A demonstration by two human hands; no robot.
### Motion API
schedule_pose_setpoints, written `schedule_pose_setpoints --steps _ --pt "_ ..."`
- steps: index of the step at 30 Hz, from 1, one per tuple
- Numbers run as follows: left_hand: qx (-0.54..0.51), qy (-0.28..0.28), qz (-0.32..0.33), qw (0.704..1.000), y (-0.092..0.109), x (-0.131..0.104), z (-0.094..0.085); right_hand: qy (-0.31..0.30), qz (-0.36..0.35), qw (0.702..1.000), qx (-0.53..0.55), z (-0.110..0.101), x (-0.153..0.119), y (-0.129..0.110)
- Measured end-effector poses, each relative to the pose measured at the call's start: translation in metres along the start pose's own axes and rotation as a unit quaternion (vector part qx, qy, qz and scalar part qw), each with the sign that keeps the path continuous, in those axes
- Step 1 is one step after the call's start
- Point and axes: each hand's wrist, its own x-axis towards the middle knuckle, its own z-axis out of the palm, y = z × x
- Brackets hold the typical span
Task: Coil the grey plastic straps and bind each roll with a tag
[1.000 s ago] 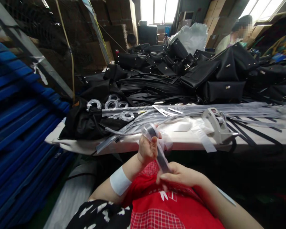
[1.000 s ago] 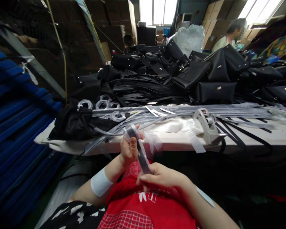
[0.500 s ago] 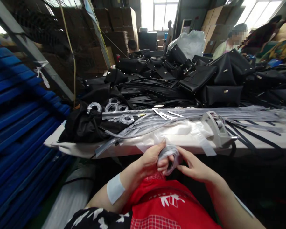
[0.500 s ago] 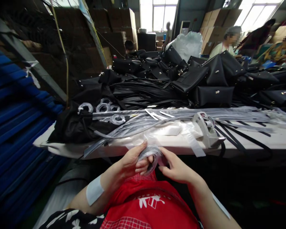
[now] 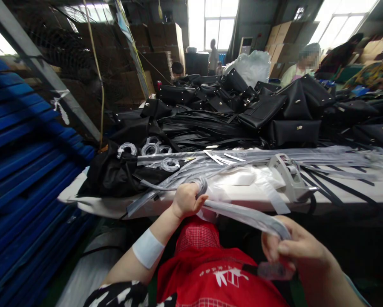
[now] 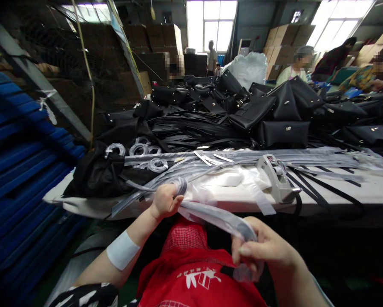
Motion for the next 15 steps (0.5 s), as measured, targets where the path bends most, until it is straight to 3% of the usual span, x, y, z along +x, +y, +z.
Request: schedule_pose_setpoints --steps 3,6,9,12,15 --pt "-0.030 -0.169 0.038 0.984 0.010 -0.003 -0.003 0.174 0.004 0.983 0.061 -0.032 -0.003 0.005" --pt "-0.108 -0.293 0.026 0.950 0.029 -0.003 -0.006 0.258 0.026 0.965 0.037 -0.056 0.012 0.021" --pt "-0.232 -0.361 -0.032 0.903 0.036 -0.003 -0.013 0.255 0.056 0.955 -0.138 -0.064 0.027 0.034" --pt "-0.416 -0.413 -0.123 0.801 0.035 -0.003 -0.021 0.195 0.049 0.944 -0.261 -0.053 0.036 0.043" --pt "-0.567 -0.351 -0.239 0.706 0.037 -0.001 -0.025 0.100 0.053 0.962 -0.248 -0.032 0.040 0.048"
